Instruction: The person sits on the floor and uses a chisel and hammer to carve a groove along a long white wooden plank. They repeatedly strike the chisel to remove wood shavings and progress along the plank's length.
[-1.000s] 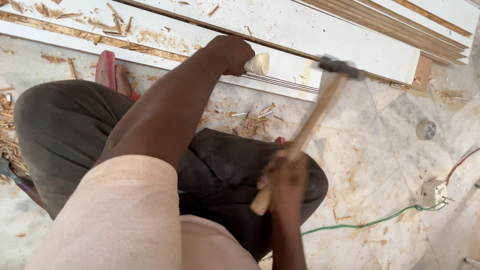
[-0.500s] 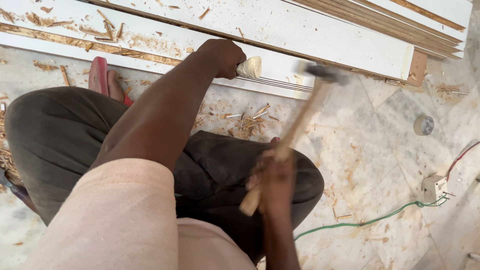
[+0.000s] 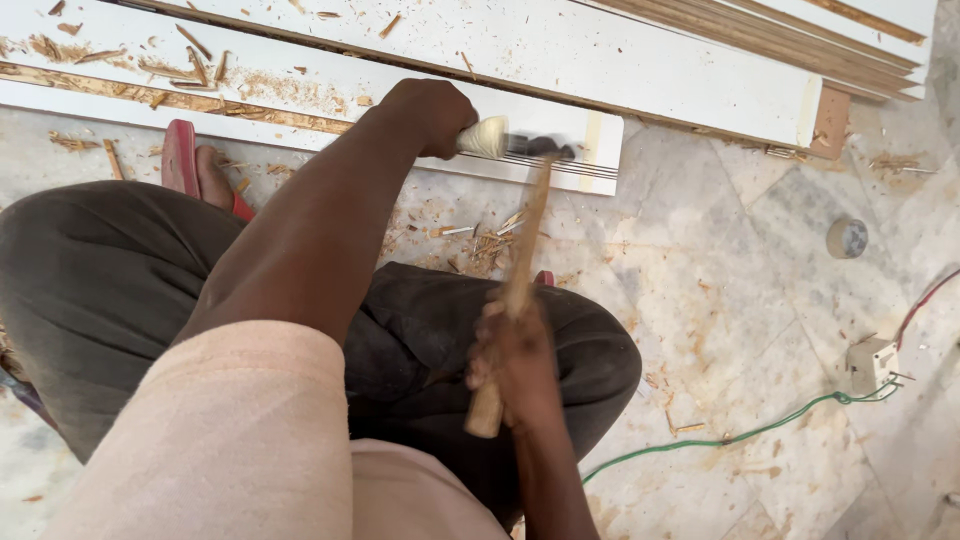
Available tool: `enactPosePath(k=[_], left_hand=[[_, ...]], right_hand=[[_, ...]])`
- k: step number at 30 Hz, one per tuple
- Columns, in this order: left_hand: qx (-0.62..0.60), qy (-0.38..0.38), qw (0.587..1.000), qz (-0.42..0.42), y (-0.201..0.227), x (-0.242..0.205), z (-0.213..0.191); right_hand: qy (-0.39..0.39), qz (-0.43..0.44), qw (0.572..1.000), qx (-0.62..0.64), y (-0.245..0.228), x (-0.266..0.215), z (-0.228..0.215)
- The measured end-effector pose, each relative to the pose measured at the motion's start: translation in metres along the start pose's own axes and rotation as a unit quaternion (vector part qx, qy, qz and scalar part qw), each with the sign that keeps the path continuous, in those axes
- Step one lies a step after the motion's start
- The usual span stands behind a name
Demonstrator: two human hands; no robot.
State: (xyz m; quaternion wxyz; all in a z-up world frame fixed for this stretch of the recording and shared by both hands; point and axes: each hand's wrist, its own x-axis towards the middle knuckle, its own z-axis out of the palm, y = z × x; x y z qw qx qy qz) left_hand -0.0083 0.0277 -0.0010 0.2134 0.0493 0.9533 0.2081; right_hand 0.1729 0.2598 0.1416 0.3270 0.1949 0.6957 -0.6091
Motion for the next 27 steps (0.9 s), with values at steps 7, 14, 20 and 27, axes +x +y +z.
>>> enactPosePath(k=[7, 14, 20, 27], left_hand=[[0.028, 0.008, 0.999, 0.016, -0.002, -0.001, -0.007], [0.047, -0.003, 0.999, 0.001, -0.001, -0.006, -0.004], [0.129, -0.034, 0.991, -0.016, -0.048, -0.029, -0.001], [0.025, 0.027, 0.999, 0.031, -0.033, -0.019, -0.003]], right_hand=[[0.078, -0.076, 0.990, 0.084, -0.031, -0.019, -0.040], [0.037, -0.102, 0.991, 0.084, 0.022, 0.012, -0.010], [-0.075, 0.101, 0.991, 0.035, 0.030, 0.001, 0.000], [0.036, -0.040, 0.998, 0.017, -0.013, -0.020, -0.021]])
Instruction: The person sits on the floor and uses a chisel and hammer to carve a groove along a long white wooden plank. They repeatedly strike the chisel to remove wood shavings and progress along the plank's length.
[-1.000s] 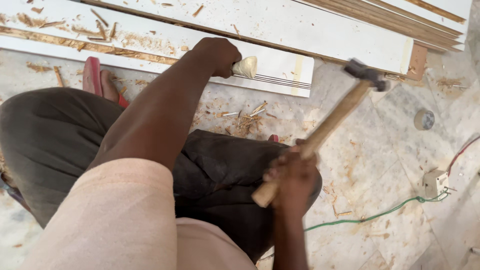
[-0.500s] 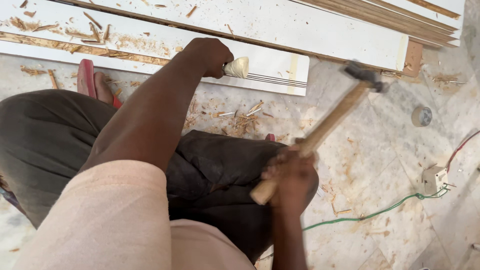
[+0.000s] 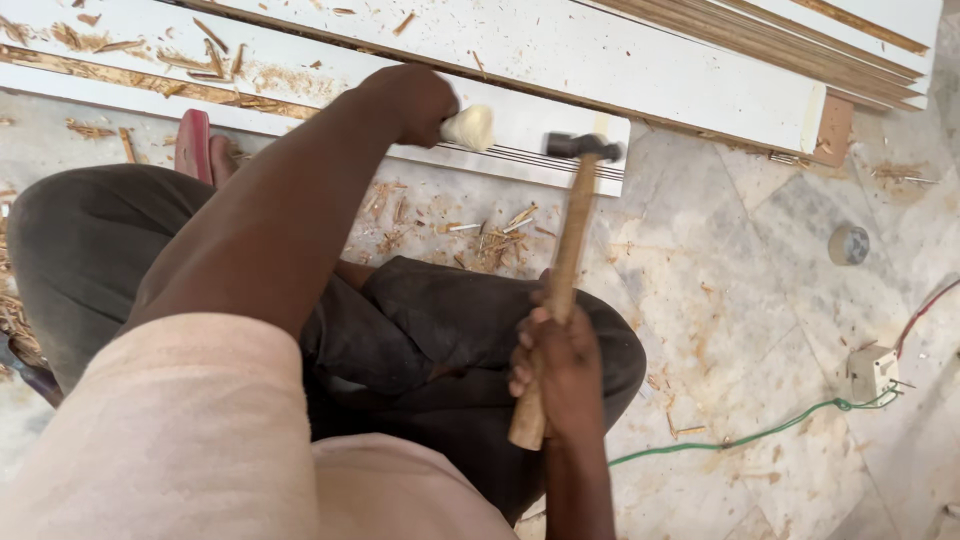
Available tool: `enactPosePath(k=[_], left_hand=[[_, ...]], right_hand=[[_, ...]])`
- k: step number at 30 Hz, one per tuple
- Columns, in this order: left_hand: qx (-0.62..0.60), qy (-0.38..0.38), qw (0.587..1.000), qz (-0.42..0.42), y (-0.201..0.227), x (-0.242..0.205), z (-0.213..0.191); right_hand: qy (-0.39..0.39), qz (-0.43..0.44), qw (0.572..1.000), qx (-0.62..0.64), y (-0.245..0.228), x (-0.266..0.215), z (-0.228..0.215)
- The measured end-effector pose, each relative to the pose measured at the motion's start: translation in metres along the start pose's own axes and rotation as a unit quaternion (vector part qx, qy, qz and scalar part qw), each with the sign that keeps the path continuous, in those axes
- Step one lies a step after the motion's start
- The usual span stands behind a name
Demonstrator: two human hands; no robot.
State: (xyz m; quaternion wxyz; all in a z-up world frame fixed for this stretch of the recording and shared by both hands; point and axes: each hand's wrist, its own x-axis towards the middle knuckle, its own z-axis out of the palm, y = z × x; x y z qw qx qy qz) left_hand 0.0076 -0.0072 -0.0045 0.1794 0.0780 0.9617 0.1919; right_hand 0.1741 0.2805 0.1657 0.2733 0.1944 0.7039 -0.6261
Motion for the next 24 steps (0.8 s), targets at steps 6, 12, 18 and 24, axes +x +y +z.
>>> enactPosePath(k=[6, 12, 18, 24], left_hand=[[-0.039, 0.056, 0.997, 0.031, 0.024, 0.022, 0.002], [-0.035, 0.036, 0.999, 0.017, 0.028, 0.015, 0.000], [-0.046, 0.036, 0.998, 0.015, 0.030, 0.011, -0.003], [-0.060, 0.037, 0.998, 0.006, 0.028, 0.005, -0.004]], right_hand=[[0.087, -0.087, 0.992, 0.028, -0.025, -0.020, -0.024], [0.146, -0.175, 0.973, 0.039, -0.043, -0.037, -0.028], [0.131, -0.204, 0.967, 0.079, -0.029, -0.028, -0.014], [0.103, -0.165, 0.977, 0.083, -0.020, -0.026, -0.018]])
